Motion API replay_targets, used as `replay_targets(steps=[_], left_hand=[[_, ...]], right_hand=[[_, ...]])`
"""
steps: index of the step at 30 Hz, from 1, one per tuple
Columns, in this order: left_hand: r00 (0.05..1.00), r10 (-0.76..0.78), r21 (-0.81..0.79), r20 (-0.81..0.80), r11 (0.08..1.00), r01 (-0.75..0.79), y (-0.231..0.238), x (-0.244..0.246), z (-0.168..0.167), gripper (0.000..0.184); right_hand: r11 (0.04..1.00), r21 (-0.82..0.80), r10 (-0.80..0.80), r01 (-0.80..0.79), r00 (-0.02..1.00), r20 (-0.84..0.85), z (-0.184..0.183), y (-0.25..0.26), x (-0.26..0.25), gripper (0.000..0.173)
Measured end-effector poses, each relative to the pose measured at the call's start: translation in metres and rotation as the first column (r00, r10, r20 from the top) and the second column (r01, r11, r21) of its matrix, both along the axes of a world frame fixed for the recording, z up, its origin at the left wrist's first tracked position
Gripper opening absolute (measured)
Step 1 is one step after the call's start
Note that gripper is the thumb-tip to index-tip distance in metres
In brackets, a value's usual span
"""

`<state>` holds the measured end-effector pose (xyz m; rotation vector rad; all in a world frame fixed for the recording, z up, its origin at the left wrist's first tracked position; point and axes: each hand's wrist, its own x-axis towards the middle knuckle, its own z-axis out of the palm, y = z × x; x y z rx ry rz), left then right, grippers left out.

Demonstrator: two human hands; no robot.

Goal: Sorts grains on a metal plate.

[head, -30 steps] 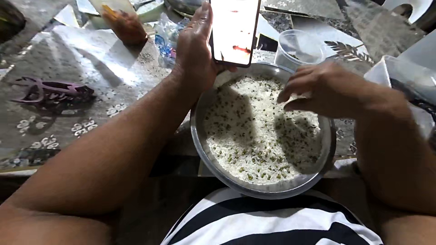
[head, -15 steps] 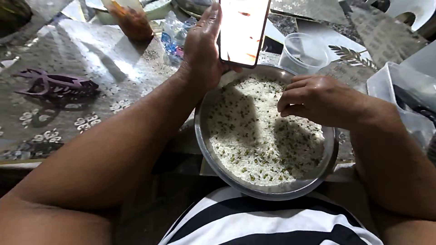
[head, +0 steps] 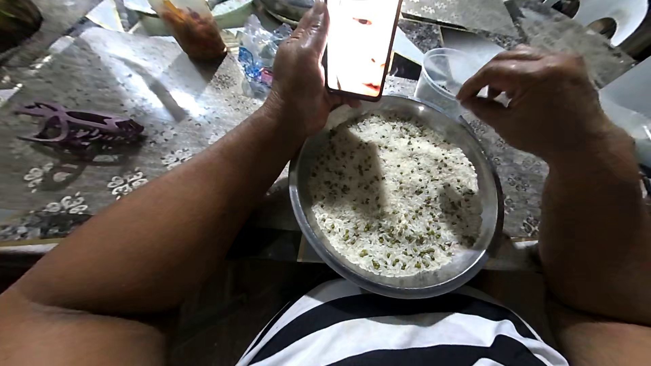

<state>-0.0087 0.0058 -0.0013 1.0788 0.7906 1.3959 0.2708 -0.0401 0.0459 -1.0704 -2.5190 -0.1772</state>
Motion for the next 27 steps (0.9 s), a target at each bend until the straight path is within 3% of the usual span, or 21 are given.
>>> replay_targets(steps=[3,5,8,11,14,21,27], left_hand=[[1.0,0.012,-0.019,0.001,1.0,-0.012,-0.002,0.001,0.001,0.041],[1.0,0.012,-0.025,0.005,1.0,-0.012,-0.001,0.0,0.0,0.041],[1.0,0.007,-0.007,0.003,1.0,-0.007,-0.001,0.0,0.0,0.04],[1.0,-0.003,-0.012,-0.002,1.0,0.003,-0.001,-0.001,0.0,0.041],[1.0,-0.006,-0.014,0.003,1.0,0.006,0.0,-0.001,0.0,0.043],[1.0,-0.005,-0.002,0.011,1.0,0.005,0.001,-0.001,0.0,0.043],[1.0,-0.013,-0.011,0.009,1.0,0.013,0.003,-0.002,-0.002,0.043]], right_hand=[[0.986,0.034,-0.162,0.162,0.987,-0.02,-0.006,0.013,0.005,0.018],[0.985,0.02,-0.168,0.169,0.985,-0.035,-0.013,0.018,0.004,0.019],[0.999,-0.035,0.016,-0.018,0.999,-0.043,-0.023,0.013,-0.011,0.016],[0.976,-0.15,0.168,-0.156,0.983,0.071,-0.043,0.01,-0.028,0.014],[0.971,-0.152,0.201,-0.183,0.973,0.114,-0.052,0.012,-0.031,0.013],[0.966,-0.071,0.25,-0.247,0.967,0.037,-0.02,-0.006,-0.024,0.009],[0.955,-0.091,0.283,-0.281,0.959,0.011,-0.018,-0.008,-0.022,0.014]])
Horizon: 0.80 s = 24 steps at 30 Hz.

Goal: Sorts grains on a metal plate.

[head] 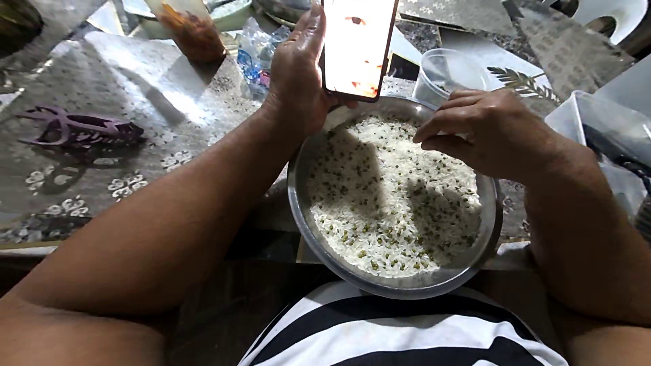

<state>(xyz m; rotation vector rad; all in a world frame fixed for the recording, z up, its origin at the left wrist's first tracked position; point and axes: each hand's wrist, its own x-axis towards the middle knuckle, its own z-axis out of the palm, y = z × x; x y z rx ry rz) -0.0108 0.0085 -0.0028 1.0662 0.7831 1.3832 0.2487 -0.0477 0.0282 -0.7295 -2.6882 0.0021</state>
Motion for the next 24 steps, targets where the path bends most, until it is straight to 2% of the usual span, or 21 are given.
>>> replay_targets(steps=[8,12,18,20,24], left_hand=[[1.0,0.011,0.001,-0.011,1.0,-0.011,-0.003,0.001,0.0,0.042],[1.0,0.007,-0.019,-0.013,1.0,-0.008,-0.004,0.001,0.001,0.043],[1.0,-0.008,-0.014,-0.002,1.0,0.008,-0.003,0.001,0.0,0.045],[1.0,-0.003,-0.021,-0.002,1.0,0.003,-0.003,0.001,0.0,0.045],[1.0,0.029,-0.043,0.008,0.999,-0.029,-0.004,0.003,0.001,0.045]], right_hand=[[0.986,-0.154,0.063,-0.057,0.997,0.036,-0.003,0.001,0.0,0.007],[0.988,-0.145,0.063,-0.054,0.997,0.054,-0.001,0.0,0.003,0.01],[0.994,-0.066,-0.082,0.085,0.996,0.046,0.01,0.001,0.012,0.01],[0.988,-0.034,-0.153,0.153,0.988,0.001,0.013,0.005,0.017,0.008],[0.938,0.071,-0.33,0.34,0.937,-0.115,0.012,0.017,0.024,0.014]])
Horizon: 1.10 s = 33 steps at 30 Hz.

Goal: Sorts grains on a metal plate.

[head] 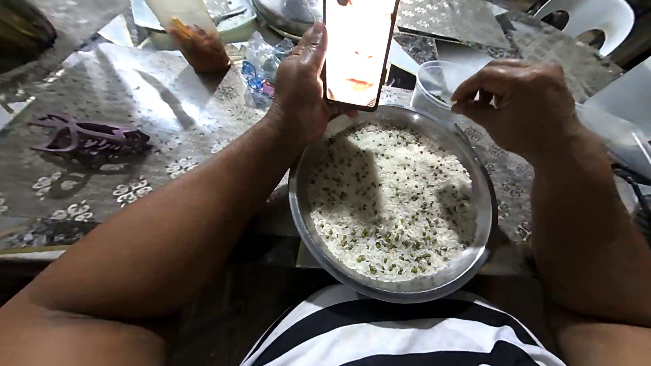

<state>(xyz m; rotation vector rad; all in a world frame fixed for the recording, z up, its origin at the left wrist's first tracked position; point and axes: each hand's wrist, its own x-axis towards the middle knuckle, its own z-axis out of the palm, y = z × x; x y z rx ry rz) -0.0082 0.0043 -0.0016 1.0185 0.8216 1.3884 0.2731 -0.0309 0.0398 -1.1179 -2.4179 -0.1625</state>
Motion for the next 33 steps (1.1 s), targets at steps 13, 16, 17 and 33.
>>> replay_targets(steps=[13,16,17,33], left_hand=[[1.0,0.0,0.05,-0.023,0.999,0.001,0.001,-0.002,-0.001,0.043],[0.999,-0.015,0.056,-0.029,0.998,0.016,0.0,-0.003,-0.002,0.043],[0.999,-0.008,0.055,-0.032,0.998,0.01,0.0,-0.002,-0.003,0.043],[1.0,-0.009,0.022,-0.004,1.0,0.009,-0.006,0.002,-0.001,0.042]], right_hand=[[0.983,-0.055,0.179,-0.177,0.983,0.031,-0.016,0.0,-0.015,0.014],[0.96,-0.12,0.266,-0.253,0.958,0.106,-0.045,0.009,-0.03,0.014],[0.955,-0.134,0.28,-0.264,0.952,0.125,-0.054,0.014,-0.032,0.016],[0.946,-0.135,0.306,-0.295,0.949,0.072,-0.029,-0.017,-0.031,0.008]])
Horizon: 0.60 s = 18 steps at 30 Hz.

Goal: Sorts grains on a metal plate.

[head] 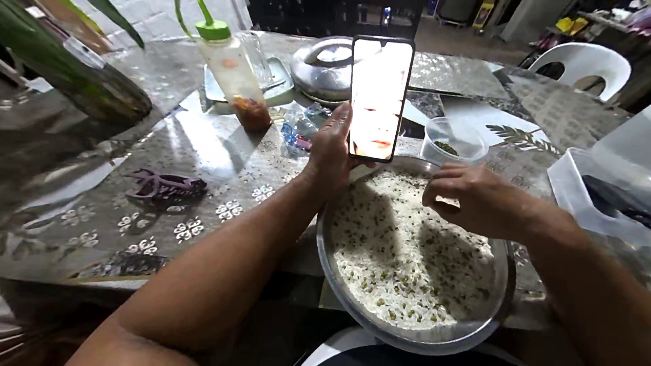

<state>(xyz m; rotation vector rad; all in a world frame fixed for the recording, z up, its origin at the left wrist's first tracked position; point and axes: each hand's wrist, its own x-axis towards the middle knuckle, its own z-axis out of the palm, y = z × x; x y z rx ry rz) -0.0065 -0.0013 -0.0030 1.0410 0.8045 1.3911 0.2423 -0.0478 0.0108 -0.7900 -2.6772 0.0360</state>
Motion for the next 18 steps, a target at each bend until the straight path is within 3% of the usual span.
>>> replay_targets(steps=[9,18], left_hand=[[1.0,-0.015,0.004,0.0,1.0,0.015,0.0,0.0,0.0,0.04],[1.0,0.001,-0.015,-0.012,1.0,-0.001,0.0,0.002,0.0,0.041]], right_hand=[[0.988,-0.025,0.152,-0.15,0.985,0.08,0.002,-0.015,-0.007,0.02],[0.981,0.018,0.193,-0.196,0.978,0.084,0.003,-0.016,-0.002,0.022]])
